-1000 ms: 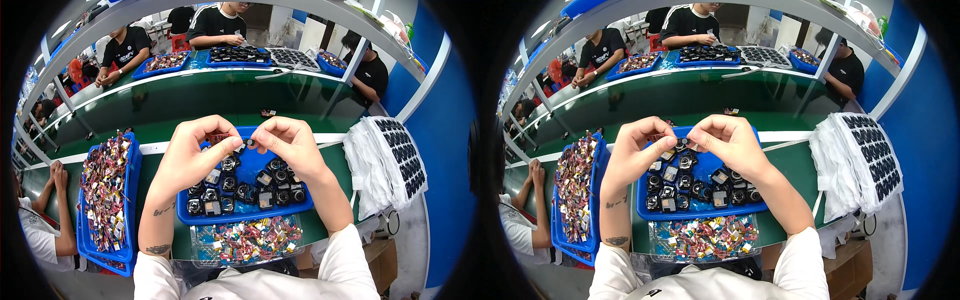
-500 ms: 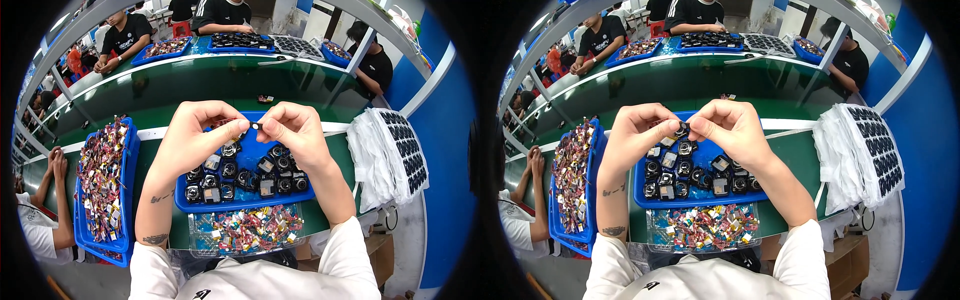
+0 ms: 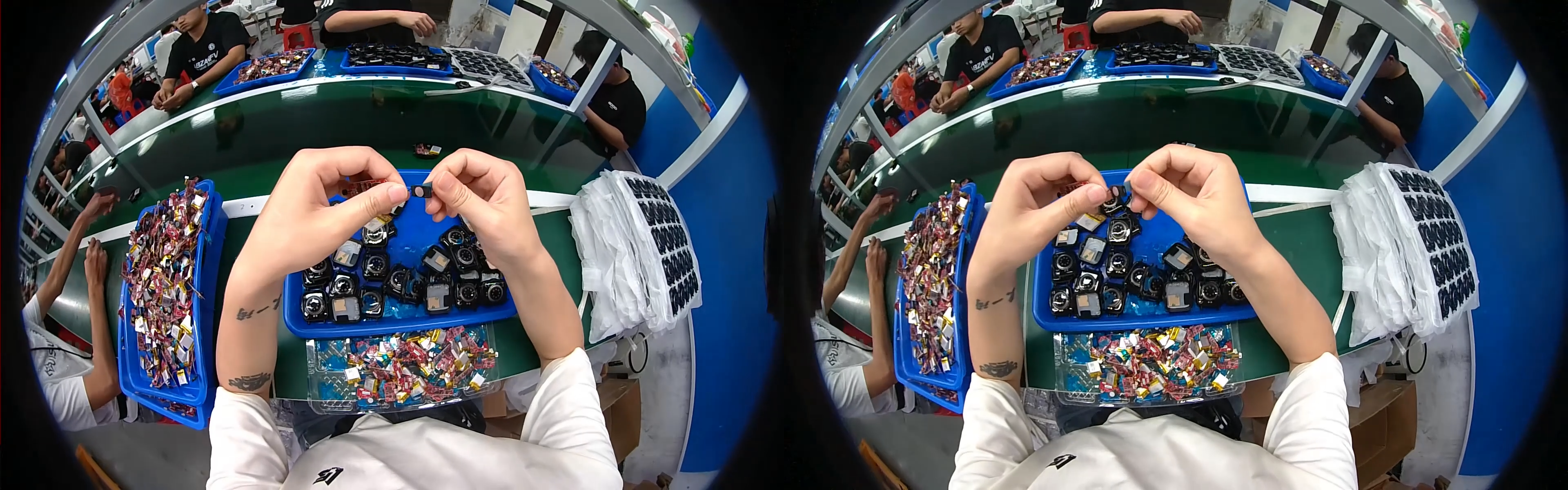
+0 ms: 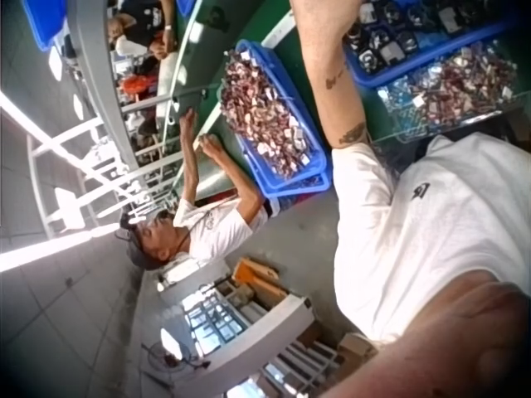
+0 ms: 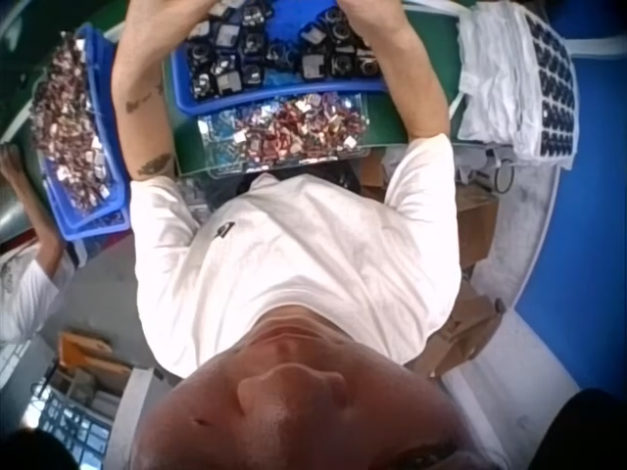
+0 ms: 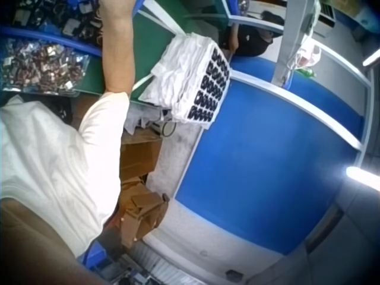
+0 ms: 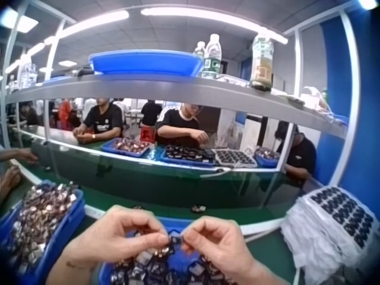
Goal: Assembling small electronic camera modules on an industrial assembly line.
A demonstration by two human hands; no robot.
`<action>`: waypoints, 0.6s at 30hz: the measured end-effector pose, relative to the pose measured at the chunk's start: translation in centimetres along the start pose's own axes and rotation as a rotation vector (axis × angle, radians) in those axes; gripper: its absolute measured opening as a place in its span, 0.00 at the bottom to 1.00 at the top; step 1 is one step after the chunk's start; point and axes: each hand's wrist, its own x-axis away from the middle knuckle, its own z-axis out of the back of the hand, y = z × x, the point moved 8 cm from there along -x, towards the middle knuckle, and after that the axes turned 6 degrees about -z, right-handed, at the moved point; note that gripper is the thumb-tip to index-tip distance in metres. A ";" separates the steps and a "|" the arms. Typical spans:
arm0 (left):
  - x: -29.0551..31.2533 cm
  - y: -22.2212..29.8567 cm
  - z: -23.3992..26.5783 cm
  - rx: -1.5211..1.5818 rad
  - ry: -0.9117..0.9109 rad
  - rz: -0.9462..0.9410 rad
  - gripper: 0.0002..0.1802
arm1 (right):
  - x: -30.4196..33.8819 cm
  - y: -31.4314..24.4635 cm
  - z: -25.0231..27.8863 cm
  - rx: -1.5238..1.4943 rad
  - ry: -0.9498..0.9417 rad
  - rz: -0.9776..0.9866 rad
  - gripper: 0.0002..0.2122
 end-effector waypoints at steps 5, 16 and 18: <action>-0.1 -0.5 -0.1 -0.036 -0.031 0.032 0.08 | 0.0 0.3 0.0 0.011 0.017 -0.022 0.08; -0.1 -0.1 1.5 0.012 0.068 -0.066 0.09 | -0.7 3.4 1.9 1.477 0.130 0.060 0.13; -0.1 -0.1 1.5 0.006 0.056 -0.056 0.09 | 0.2 4.9 1.0 1.534 -0.100 0.000 0.16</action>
